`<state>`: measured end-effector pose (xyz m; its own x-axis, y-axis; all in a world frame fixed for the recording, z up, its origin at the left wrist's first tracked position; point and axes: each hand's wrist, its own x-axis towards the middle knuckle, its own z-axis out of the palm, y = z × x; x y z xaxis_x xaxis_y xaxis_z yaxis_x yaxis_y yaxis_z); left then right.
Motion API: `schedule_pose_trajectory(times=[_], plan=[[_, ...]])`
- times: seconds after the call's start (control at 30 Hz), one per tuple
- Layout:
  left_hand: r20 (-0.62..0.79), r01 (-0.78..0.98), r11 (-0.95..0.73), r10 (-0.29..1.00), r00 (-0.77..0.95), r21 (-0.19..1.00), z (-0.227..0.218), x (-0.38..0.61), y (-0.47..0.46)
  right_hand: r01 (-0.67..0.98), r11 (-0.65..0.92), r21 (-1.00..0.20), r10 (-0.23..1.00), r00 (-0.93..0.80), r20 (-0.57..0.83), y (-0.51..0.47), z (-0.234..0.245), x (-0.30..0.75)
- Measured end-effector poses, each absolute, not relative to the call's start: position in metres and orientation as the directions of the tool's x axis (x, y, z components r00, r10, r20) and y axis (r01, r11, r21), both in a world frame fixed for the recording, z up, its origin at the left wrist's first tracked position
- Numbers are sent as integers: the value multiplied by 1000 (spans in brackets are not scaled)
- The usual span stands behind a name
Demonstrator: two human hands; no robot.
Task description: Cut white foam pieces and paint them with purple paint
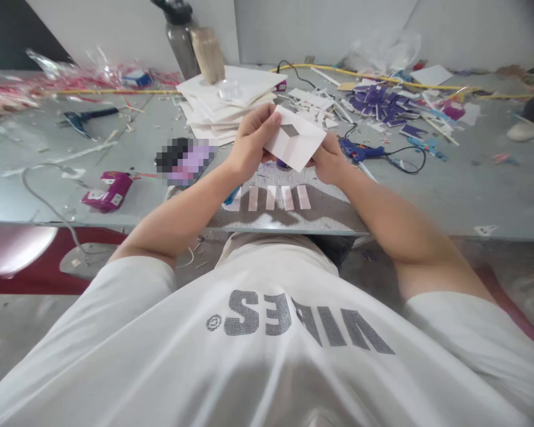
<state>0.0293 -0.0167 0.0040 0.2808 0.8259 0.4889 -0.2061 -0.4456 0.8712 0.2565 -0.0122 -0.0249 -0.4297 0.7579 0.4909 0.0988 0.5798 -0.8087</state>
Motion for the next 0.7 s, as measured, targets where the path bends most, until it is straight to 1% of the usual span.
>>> schedule_pose_trajectory(times=[0.13, 0.33, 0.53, 0.7], plan=[[465, -103, -453, 854, 234, 885, 1, 29, -18, 60, 557, -829, 761, -437, 479, -15, -22, 256], [528, -90, -520, 834, 160, 849, -3, 29, -16, 26, 516, -856, 762, -470, 445, -14, -16, 255], [611, -101, -605, 763, 211, 790, -6, 29, -17, 15, 507, -862, 769, -461, 444, -16, -18, 259], [618, -87, -615, 756, 217, 784, -13, 33, -13, -24, 488, -872, 775, -448, 446, -10, -27, 261]])
